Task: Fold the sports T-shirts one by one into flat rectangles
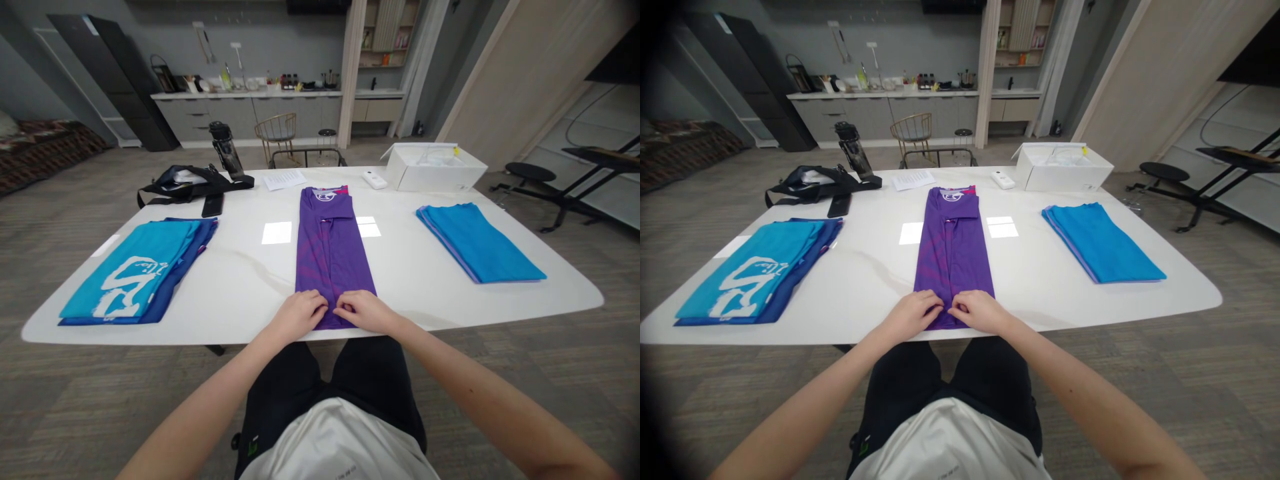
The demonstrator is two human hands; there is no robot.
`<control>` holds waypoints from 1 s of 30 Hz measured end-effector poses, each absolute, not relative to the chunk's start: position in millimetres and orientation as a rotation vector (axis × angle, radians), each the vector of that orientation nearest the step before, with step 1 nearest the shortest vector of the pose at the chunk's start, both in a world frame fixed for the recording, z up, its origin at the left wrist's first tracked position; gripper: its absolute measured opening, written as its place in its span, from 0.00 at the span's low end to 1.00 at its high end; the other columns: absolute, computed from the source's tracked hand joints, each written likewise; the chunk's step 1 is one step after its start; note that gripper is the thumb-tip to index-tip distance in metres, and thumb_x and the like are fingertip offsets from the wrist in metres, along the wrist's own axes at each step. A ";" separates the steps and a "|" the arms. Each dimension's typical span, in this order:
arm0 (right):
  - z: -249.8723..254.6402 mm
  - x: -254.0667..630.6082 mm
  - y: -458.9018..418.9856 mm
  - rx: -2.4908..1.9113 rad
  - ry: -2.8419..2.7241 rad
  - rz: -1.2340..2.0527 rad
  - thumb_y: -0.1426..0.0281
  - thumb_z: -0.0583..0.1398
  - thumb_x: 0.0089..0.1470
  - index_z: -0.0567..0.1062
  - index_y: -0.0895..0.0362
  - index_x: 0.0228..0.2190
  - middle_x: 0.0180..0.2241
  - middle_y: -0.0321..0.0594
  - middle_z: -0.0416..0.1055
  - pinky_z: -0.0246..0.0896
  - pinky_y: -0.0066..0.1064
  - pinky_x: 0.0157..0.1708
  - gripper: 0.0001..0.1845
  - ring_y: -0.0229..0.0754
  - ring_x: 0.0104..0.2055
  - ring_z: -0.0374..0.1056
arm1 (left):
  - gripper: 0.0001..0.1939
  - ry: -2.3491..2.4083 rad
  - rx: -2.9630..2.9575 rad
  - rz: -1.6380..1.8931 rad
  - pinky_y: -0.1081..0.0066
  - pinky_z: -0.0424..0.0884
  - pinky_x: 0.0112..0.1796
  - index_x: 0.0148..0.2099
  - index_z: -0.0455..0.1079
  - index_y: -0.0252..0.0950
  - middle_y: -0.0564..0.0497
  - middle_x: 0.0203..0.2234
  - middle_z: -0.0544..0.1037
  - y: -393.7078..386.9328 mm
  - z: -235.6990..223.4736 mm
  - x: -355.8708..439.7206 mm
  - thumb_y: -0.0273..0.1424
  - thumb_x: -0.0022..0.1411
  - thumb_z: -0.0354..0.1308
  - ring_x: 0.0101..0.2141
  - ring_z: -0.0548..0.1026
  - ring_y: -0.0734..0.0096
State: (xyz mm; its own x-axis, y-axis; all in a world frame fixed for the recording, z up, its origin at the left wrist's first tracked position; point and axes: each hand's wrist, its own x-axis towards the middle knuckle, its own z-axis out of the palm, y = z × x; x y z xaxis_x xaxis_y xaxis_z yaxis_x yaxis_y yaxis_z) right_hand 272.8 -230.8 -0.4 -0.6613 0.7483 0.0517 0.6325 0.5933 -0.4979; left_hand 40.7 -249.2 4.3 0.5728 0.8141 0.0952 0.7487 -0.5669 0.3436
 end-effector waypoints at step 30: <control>-32.4 309.7 73.0 -1.845 -2.269 -0.036 0.71 0.49 0.66 0.78 0.54 0.52 0.56 0.49 0.73 0.55 0.50 0.53 0.22 0.57 0.57 0.62 | 0.24 1.954 2.247 0.463 0.59 0.69 0.49 0.46 0.74 0.36 0.42 0.44 0.79 -5.2 -13.0 106.5 0.39 0.77 0.38 0.48 0.77 0.56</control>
State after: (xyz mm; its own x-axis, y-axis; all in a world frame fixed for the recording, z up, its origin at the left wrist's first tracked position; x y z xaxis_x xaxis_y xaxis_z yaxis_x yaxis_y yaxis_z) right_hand 309.7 73.0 -32.4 -0.1898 0.9647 0.1826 0.9700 0.2131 -0.1174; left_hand 106.5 -5.2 -13.0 0.1157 0.9826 0.1451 0.9434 -0.1544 0.2936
